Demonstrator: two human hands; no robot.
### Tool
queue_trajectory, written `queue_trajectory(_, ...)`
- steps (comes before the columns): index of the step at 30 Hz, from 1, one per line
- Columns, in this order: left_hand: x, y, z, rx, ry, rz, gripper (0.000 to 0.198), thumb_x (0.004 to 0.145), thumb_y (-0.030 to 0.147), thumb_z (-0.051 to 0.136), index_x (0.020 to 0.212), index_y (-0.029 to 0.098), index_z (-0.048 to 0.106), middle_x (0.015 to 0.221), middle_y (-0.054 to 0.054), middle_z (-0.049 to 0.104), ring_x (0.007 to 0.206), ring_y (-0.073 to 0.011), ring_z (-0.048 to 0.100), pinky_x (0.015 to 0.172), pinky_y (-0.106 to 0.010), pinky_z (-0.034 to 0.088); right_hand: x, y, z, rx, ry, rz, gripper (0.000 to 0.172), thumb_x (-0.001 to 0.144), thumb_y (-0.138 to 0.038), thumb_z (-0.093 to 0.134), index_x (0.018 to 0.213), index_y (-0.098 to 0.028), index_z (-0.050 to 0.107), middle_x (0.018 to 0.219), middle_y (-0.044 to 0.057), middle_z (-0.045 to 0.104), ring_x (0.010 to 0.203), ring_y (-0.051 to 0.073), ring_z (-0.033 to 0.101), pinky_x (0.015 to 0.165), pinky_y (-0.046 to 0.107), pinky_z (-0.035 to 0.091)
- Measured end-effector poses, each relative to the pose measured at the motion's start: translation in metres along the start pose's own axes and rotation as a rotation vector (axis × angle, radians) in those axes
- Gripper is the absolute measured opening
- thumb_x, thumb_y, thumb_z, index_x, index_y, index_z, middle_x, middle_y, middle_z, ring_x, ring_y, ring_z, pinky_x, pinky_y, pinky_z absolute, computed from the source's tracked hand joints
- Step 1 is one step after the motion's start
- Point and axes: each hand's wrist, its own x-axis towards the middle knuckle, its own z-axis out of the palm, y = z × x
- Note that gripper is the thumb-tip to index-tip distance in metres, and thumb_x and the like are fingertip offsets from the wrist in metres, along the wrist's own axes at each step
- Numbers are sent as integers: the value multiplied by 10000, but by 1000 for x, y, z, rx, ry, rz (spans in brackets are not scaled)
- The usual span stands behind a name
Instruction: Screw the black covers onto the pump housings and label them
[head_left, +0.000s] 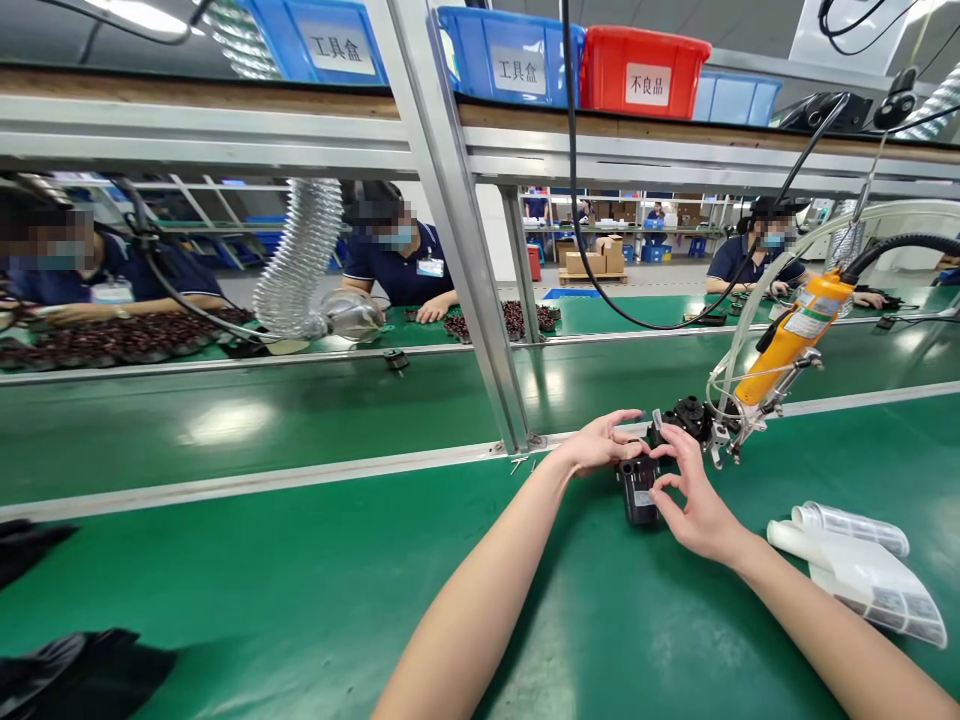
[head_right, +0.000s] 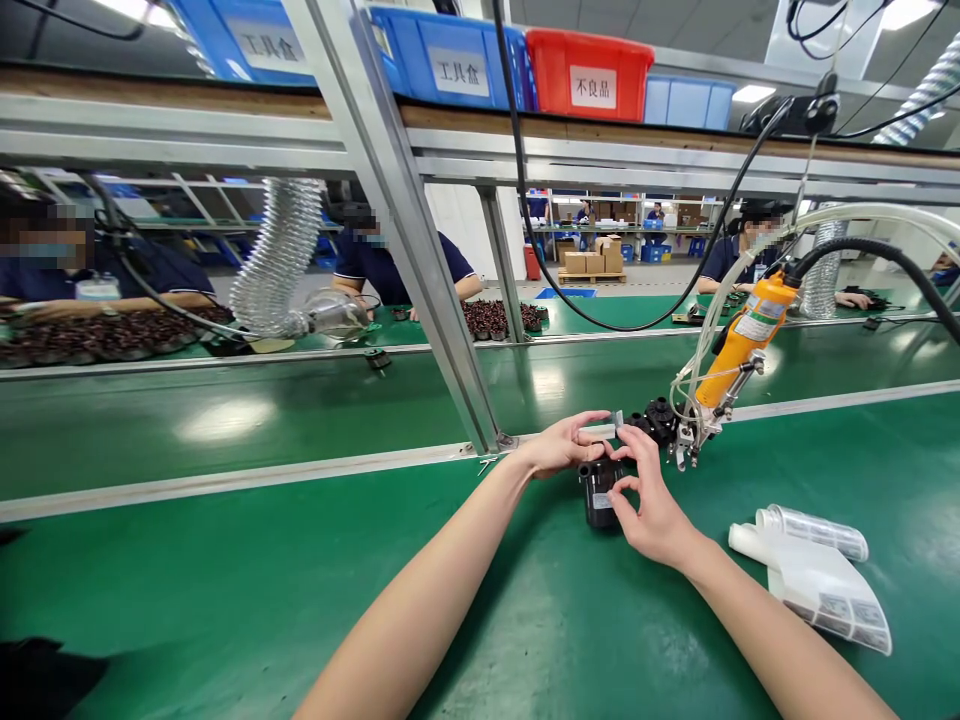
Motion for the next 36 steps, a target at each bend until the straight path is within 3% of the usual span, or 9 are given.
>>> queue_trajectory(5, -1, 1, -3, 1, 5, 4, 1079, 594, 274, 1003, 1504, 130, 441, 805, -41, 762, 605, -78, 590, 630, -207, 383, 1, -3, -12, -242, -131, -187, 741, 965, -105, 532, 1588, -423, 286, 1627, 112, 237, 1258, 267, 560, 869, 437, 649)
queue_trajectory(9, -6, 6, 8, 62, -12, -20, 1168, 616, 271, 994, 1576, 147, 341, 907, -105, 797, 709, -144, 688, 695, -253, 473, 0, 3, -16, -318, -16, -148, 927, 863, -206, 754, 1608, -385, 231, 1604, 141, 267, 1294, 324, 533, 866, 479, 652)
queue_trajectory(13, -17, 27, 22, 245, -67, -33, 1306, 610, 227, 993, 1643, 153, 197, 912, -127, 813, 806, -207, 747, 806, -339, 546, -8, 9, 3, -323, 48, -54, 1160, 734, -238, 862, 1621, -352, 124, 1622, 183, 183, 1345, 376, 503, 877, 509, 647)
queue_trajectory(16, -22, 46, 16, 327, -103, -55, 1277, 681, 260, 957, 1662, 197, 143, 943, -125, 811, 854, -228, 755, 850, -399, 564, -16, 10, 20, -320, 60, -111, 1109, 776, -176, 813, 1606, -374, 103, 1643, 168, 97, 1476, 390, 359, 983, 549, 600)
queue_trajectory(20, -2, 38, 8, 412, 265, 183, 1149, 710, 279, 931, 1638, 219, 256, 1082, -145, 785, 1016, -261, 734, 969, -476, 540, -22, 4, 23, -331, -21, -222, 1073, 805, -273, 841, 1596, -387, 125, 1639, 165, 117, 1427, 361, 429, 1012, 553, 575)
queue_trajectory(22, 18, 19, 17, 396, 329, 313, 1162, 685, 211, 934, 1635, 227, 265, 1240, -179, 741, 1163, -279, 691, 1040, -465, 504, -20, -2, 14, -322, -60, -260, 1188, 702, -444, 923, 1600, -357, 149, 1611, 184, 221, 1349, 380, 501, 1001, 575, 567)
queue_trajectory(25, 42, -7, 38, 333, 296, 377, 1039, 730, 167, 883, 1612, 202, 335, 1247, -169, 743, 1118, -252, 707, 1023, -405, 511, -14, -9, -6, -223, 73, -180, 934, 811, -474, 824, 1554, -321, 278, 1429, 162, 493, 1072, 288, 651, 850, 466, 603)
queue_trajectory(28, 46, -11, 50, 362, 411, 321, 856, 758, 156, 851, 1533, 206, 491, 1079, -98, 791, 944, -206, 729, 898, -320, 546, -8, -7, -24, -99, 296, 48, 579, 987, -355, 616, 1492, -293, 341, 1112, 77, 647, 799, 177, 649, 629, 296, 528)
queue_trajectory(36, 24, 6, 37, 353, 450, 44, 905, 704, 137, 884, 1525, 116, 502, 777, -49, 798, 629, -132, 635, 631, -226, 486, -2, 10, -24, 79, 170, 283, 604, 982, -404, 612, 1492, -255, 324, 900, 4, 628, 719, 144, 583, 530, 216, 409)
